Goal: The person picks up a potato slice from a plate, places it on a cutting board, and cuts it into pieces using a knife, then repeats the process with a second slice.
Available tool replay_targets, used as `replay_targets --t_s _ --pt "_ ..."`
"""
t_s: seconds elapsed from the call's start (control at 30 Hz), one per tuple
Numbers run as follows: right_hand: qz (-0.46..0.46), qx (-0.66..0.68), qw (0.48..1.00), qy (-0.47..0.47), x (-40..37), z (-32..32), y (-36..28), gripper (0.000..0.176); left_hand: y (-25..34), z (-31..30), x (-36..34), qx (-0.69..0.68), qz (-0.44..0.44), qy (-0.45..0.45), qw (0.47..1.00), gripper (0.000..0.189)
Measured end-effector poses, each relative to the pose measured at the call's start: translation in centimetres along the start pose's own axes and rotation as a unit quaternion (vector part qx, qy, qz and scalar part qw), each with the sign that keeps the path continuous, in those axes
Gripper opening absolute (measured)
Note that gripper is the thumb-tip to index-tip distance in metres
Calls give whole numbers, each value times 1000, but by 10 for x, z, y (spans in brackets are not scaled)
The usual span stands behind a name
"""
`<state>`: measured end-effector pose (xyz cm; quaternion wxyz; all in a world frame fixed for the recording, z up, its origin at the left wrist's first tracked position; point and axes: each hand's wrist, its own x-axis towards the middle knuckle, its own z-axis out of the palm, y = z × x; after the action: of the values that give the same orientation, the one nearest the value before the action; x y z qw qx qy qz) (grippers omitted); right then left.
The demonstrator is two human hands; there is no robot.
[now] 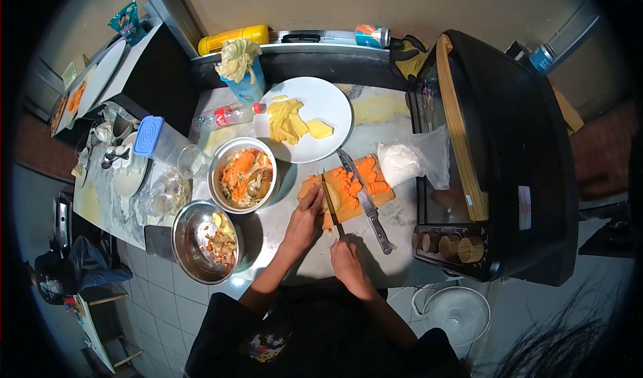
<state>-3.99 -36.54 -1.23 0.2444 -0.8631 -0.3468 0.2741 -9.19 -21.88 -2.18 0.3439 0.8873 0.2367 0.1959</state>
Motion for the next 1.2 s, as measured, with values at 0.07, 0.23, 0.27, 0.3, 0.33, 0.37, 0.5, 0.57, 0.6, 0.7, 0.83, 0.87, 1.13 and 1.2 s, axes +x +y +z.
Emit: replay_targets --t_s 0.07,0.23,0.27,0.3,0.33,0.37,0.5,0.57,0.6,0.7,0.83,0.87,1.13,1.2 --pt "-3 14 1000 10 7 5 1 26 1 -1 0 4 -4 -6 1000 53" --pt "-12 53 997 46 27 9 -3 26 2 -2 0 9 -12 -9 1000 53" --pt "-19 55 998 27 29 6 -3 26 2 -2 0 10 -5 -5 1000 52" --pt "-25 58 998 8 30 4 -5 26 2 -2 1 12 4 -2 1000 52" --pt "-23 58 998 9 30 2 -7 26 3 -2 2 12 5 -3 1000 52" --pt "-15 52 998 11 29 1 -9 26 4 -3 2 14 10 3 1000 51" --pt "-7 44 998 35 23 3 -8 26 1 -1 1 24 0 4 1000 51" --pt "-29 15 999 25 15 -3 -8 26 0 0 0 25 -2 5 1000 51" --pt "-50 -14 998 16 11 -6 -7 26 0 1 0 25 -3 5 1000 51" --pt "-20 -32 999 14 3 -3 0 26 2 1 0 20 -9 12 1000 50" --pt "-54 -37 998 20 -2 -15 -6 27 5 1 1 20 -25 15 999 50" --pt "-18 -32 999 7 1 -11 -4 28 5 0 1 14 -24 15 1000 49" --pt "-16 -36 999 16 28 0 -6 22 5 1 2 0 -29 12 999 47" --pt "-31 -55 997 42 30 5 -4 22 3 1 2 -1 -25 18 1000 47"
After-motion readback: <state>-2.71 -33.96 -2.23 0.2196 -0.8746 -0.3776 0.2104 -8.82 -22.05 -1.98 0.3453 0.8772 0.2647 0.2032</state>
